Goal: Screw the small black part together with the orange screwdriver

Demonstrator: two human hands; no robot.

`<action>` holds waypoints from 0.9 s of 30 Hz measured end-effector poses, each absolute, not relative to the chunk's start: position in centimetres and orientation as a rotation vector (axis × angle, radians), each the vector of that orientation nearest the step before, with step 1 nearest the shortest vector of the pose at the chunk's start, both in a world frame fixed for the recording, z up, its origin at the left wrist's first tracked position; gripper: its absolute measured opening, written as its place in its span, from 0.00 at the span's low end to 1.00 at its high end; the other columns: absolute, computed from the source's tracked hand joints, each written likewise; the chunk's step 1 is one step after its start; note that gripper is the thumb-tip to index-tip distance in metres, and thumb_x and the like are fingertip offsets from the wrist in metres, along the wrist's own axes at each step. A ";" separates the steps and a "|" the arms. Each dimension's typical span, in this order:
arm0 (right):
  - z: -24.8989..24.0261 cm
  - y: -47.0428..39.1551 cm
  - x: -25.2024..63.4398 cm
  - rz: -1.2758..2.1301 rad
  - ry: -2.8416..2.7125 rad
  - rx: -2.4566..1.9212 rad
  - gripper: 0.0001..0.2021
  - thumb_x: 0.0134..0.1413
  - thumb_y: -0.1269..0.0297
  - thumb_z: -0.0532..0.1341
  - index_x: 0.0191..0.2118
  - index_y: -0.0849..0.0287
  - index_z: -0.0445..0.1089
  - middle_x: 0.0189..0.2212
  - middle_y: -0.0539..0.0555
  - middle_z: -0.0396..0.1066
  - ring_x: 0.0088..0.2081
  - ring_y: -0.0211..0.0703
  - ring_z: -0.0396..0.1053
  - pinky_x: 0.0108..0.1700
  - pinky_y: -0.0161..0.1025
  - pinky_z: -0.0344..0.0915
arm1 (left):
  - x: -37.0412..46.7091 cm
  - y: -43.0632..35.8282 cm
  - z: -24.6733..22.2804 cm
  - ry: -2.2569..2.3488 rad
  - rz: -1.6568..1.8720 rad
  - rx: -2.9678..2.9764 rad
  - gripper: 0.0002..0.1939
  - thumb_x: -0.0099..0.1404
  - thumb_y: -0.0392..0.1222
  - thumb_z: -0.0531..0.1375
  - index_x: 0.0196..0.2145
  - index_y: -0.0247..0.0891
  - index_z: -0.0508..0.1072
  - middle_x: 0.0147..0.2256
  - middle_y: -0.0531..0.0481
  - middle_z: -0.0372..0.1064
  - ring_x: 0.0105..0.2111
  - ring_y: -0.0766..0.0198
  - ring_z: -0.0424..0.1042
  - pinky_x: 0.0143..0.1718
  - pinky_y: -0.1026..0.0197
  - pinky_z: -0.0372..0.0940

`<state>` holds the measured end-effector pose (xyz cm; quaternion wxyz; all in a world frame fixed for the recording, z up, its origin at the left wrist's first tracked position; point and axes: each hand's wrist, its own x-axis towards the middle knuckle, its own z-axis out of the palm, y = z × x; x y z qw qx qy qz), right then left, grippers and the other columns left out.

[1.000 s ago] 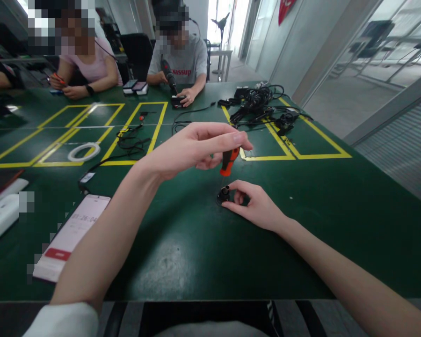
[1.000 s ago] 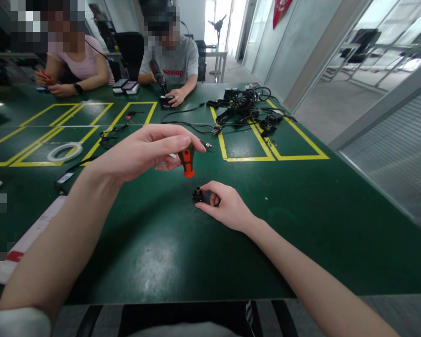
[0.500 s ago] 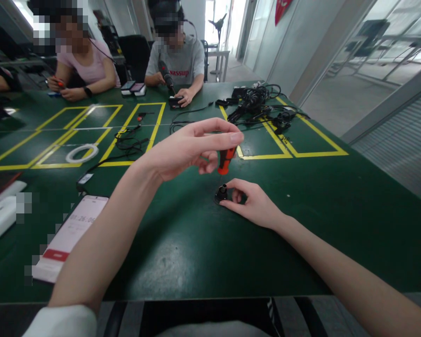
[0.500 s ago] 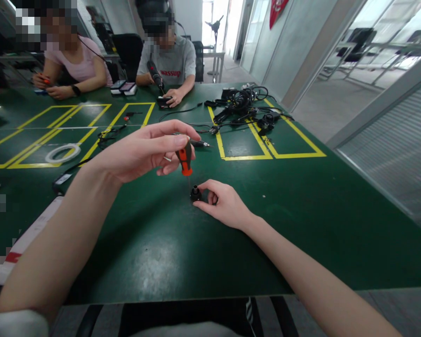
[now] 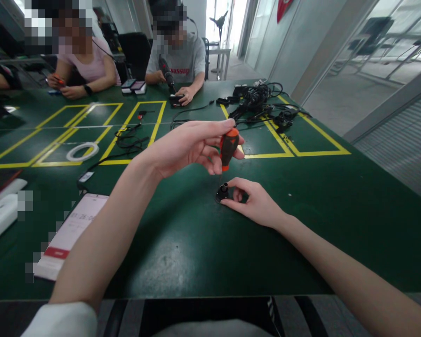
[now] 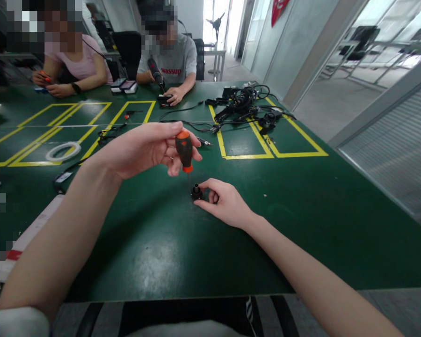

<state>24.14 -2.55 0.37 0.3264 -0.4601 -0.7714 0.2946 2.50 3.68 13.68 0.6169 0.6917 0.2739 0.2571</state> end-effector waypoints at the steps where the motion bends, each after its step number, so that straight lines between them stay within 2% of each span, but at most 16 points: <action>1: 0.4 -2.6 24.1 0.771 -2.021 -1.204 0.09 0.58 0.61 0.69 0.40 0.56 0.72 0.26 0.48 0.70 0.26 0.40 0.69 0.30 0.38 0.68 | 2.5 3.7 13.6 0.634 0.611 1.614 0.21 0.72 0.58 0.62 0.43 0.35 0.80 0.36 0.44 0.79 0.25 0.66 0.75 0.24 0.65 0.69; 5: 0.4 -2.6 24.2 0.769 -2.033 -1.207 0.09 0.59 0.61 0.69 0.40 0.56 0.71 0.26 0.47 0.70 0.25 0.40 0.68 0.29 0.38 0.67 | 2.4 3.5 13.6 0.642 0.696 1.653 0.15 0.70 0.51 0.66 0.47 0.38 0.80 0.28 0.51 0.72 0.23 0.68 0.70 0.22 0.66 0.63; 8: 0.4 -2.6 24.2 0.775 -2.028 -1.201 0.09 0.59 0.60 0.69 0.41 0.56 0.71 0.27 0.48 0.71 0.26 0.40 0.69 0.30 0.38 0.67 | 2.4 3.4 13.6 0.616 0.682 1.616 0.12 0.71 0.49 0.66 0.41 0.37 0.82 0.26 0.52 0.68 0.22 0.70 0.66 0.20 0.68 0.60; 11: 0.3 -2.5 24.2 0.784 -2.019 -1.195 0.09 0.58 0.60 0.69 0.41 0.56 0.71 0.27 0.48 0.71 0.26 0.40 0.68 0.30 0.38 0.67 | 2.6 3.4 13.7 0.588 0.650 1.563 0.15 0.70 0.51 0.65 0.37 0.35 0.81 0.28 0.50 0.72 0.22 0.71 0.68 0.22 0.67 0.64; 14: 0.3 -2.5 24.2 0.796 -2.016 -1.185 0.10 0.58 0.59 0.69 0.41 0.56 0.72 0.27 0.48 0.71 0.26 0.40 0.68 0.30 0.38 0.68 | 2.7 3.4 13.9 0.593 0.624 1.531 0.20 0.72 0.57 0.62 0.37 0.35 0.77 0.36 0.46 0.78 0.23 0.68 0.74 0.24 0.65 0.69; 17: 0.2 -2.5 24.3 0.801 -2.013 -1.184 0.10 0.58 0.59 0.69 0.41 0.56 0.72 0.28 0.48 0.71 0.26 0.40 0.69 0.30 0.38 0.69 | 2.9 3.4 13.8 0.621 0.602 1.546 0.20 0.75 0.56 0.59 0.37 0.35 0.75 0.36 0.45 0.79 0.24 0.65 0.77 0.25 0.64 0.71; 21: 0.2 -2.5 24.3 0.779 -2.022 -1.195 0.10 0.59 0.58 0.69 0.41 0.56 0.73 0.27 0.48 0.71 0.26 0.40 0.69 0.29 0.38 0.68 | 2.8 3.5 13.5 0.599 0.630 1.567 0.14 0.73 0.51 0.62 0.44 0.37 0.76 0.36 0.48 0.79 0.23 0.68 0.74 0.23 0.65 0.68; 24: 0.2 -2.5 24.3 0.761 -2.035 -1.201 0.10 0.59 0.58 0.69 0.41 0.56 0.72 0.26 0.48 0.71 0.25 0.40 0.69 0.28 0.38 0.68 | 2.7 3.4 13.4 0.595 0.668 1.606 0.14 0.71 0.49 0.65 0.50 0.40 0.77 0.35 0.50 0.77 0.24 0.69 0.73 0.23 0.66 0.64; 27: 0.3 -2.5 24.3 0.757 -2.043 -1.202 0.10 0.59 0.58 0.69 0.41 0.56 0.72 0.27 0.49 0.72 0.26 0.40 0.69 0.29 0.38 0.68 | 2.5 3.3 13.5 0.614 0.653 1.620 0.13 0.70 0.49 0.66 0.45 0.38 0.80 0.31 0.50 0.74 0.24 0.69 0.69 0.20 0.67 0.59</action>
